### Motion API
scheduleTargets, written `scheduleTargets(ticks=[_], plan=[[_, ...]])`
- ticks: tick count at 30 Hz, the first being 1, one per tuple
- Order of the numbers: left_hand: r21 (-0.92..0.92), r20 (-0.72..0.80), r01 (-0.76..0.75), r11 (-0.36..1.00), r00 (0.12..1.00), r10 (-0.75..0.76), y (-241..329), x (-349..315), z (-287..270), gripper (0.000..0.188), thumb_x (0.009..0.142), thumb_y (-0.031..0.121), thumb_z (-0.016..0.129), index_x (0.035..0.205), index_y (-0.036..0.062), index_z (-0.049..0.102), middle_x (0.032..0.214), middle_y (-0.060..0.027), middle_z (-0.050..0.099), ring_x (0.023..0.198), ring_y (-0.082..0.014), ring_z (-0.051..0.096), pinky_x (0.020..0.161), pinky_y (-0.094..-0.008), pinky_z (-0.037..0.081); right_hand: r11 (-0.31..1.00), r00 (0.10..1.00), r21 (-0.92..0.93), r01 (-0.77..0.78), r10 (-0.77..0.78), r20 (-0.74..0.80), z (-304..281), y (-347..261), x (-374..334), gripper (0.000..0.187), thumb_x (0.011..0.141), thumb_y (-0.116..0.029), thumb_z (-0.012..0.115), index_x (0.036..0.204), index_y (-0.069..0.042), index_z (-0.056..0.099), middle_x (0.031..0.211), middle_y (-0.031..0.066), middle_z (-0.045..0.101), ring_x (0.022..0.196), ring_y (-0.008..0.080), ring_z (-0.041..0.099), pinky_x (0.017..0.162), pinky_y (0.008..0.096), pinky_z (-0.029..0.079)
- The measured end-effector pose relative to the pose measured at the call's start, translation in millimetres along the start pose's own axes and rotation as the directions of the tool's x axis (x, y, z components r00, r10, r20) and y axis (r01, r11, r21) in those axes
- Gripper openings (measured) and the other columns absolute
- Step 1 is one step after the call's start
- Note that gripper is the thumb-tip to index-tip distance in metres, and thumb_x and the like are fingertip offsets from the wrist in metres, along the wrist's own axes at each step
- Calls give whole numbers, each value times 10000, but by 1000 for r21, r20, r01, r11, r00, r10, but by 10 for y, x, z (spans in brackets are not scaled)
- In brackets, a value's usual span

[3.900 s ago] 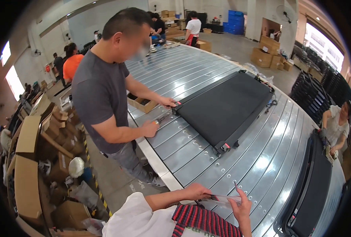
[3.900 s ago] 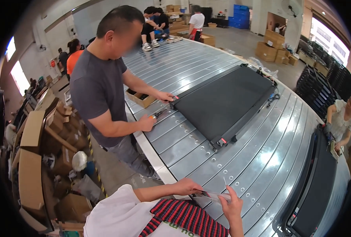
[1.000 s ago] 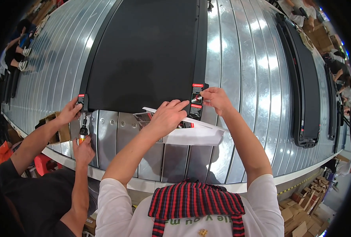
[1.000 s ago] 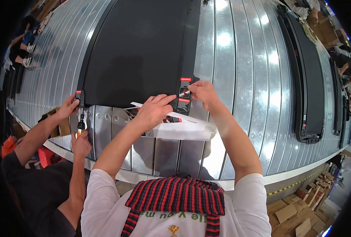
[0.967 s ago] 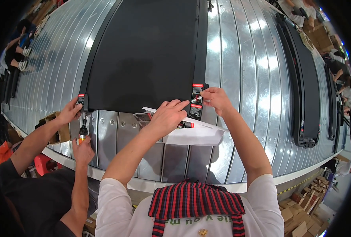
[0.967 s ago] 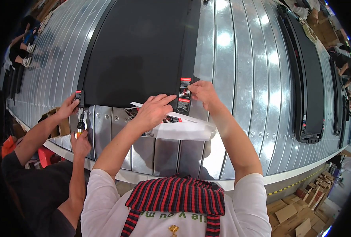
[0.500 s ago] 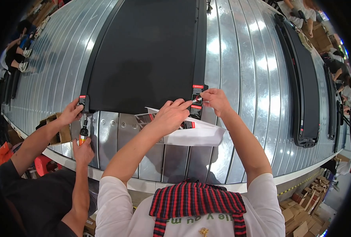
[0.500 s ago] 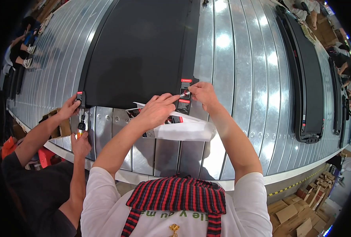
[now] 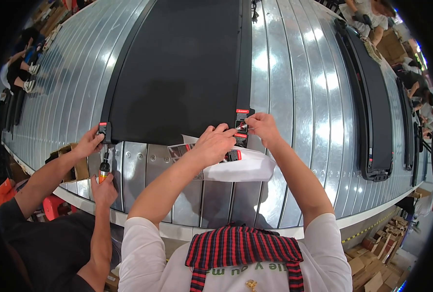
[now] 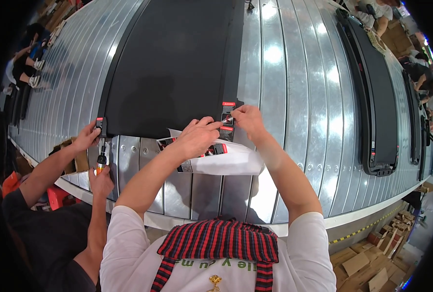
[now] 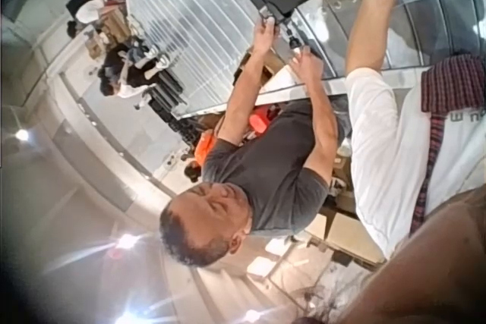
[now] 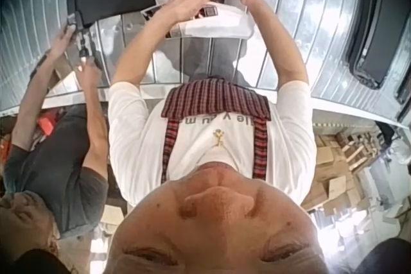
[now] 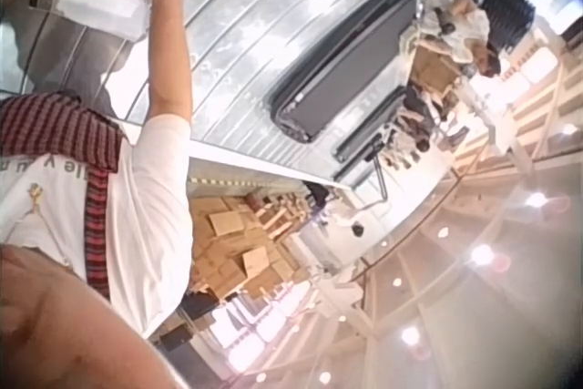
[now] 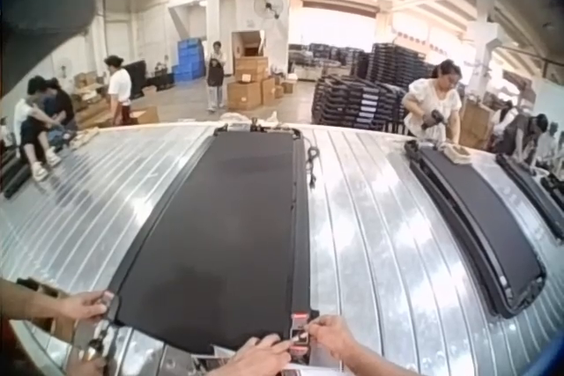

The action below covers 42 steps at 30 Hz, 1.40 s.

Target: Applying identifying labels and stickers to treadmills on a factory assembly line.

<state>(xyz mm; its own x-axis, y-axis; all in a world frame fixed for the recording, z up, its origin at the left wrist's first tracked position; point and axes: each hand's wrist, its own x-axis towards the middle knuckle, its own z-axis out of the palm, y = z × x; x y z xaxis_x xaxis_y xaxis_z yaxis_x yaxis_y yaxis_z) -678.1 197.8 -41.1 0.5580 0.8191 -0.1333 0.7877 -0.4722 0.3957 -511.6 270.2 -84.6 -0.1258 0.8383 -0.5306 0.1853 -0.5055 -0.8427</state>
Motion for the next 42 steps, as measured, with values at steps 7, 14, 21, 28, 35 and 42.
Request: scheduleTargets(ticks=[7, 14, 21, 28, 35, 42], plan=[[134, 2, -13, 991, 1000, 13, 55, 25, 63, 117, 643, 66, 556, 753, 30, 571, 1140, -34, 466, 1042, -213, 399, 792, -368, 365, 923, 981, -348, 164, -190, -43, -43, 66, -18, 171, 649, -124, 579, 714, 32, 603, 588, 112, 566, 558, 149, 531, 531, 295, 437], [25, -105, -56, 998, 993, 59, 113, -37, 63, 100, 666, 97, 542, 740, 42, 581, 1071, -35, 499, 991, -210, 419, 736, -362, 369, 966, 983, -192, 174, -181, -15, -56, 275, 57, 94, 710, -99, 566, 712, -6, 566, 617, 34, 532, 546, 105, 494, 480, 240, 416], [0, -92, -22, 1000, 996, 22, 43, -22, 78, 168, 592, 50, 612, 757, 41, 583, 1071, -34, 498, 997, -213, 418, 748, -355, 367, 988, 991, -81, 134, -135, -6, -13, 123, -8, 87, 718, -88, 565, 717, -2, 553, 639, 23, 525, 583, 95, 496, 500, 231, 424], [15, -22, 19, 1000, 1000, -19, 2, -26, 11, 115, 662, 79, 590, 765, 33, 567, 1117, -28, 477, 1030, -216, 405, 782, -371, 376, 981, 987, -116, 155, -159, -23, 60, 139, 64, 94, 721, -86, 560, 725, 7, 545, 646, 26, 522, 578, 106, 500, 489, 231, 425], [69, -114, -83, 994, 989, 90, 128, 77, 101, 316, 584, 86, 619, 894, 58, 567, 1112, -33, 460, 1052, -235, 387, 797, -381, 364, 747, 890, -608, 268, -434, -141, -48, 152, -25, 137, 625, -152, 590, 589, -20, 576, 509, 125, 547, 503, 169, 557, 507, 322, 444], [57, -77, -13, 998, 997, 17, 109, -110, 65, 211, 635, 127, 622, 814, 41, 550, 1109, -59, 489, 1042, -262, 411, 799, -399, 357, 491, 919, -848, 202, -395, -9, 145, -3, -120, 339, 619, -316, 626, 826, -52, 577, 819, 146, 582, 786, 298, 566, 662, 392, 459]])
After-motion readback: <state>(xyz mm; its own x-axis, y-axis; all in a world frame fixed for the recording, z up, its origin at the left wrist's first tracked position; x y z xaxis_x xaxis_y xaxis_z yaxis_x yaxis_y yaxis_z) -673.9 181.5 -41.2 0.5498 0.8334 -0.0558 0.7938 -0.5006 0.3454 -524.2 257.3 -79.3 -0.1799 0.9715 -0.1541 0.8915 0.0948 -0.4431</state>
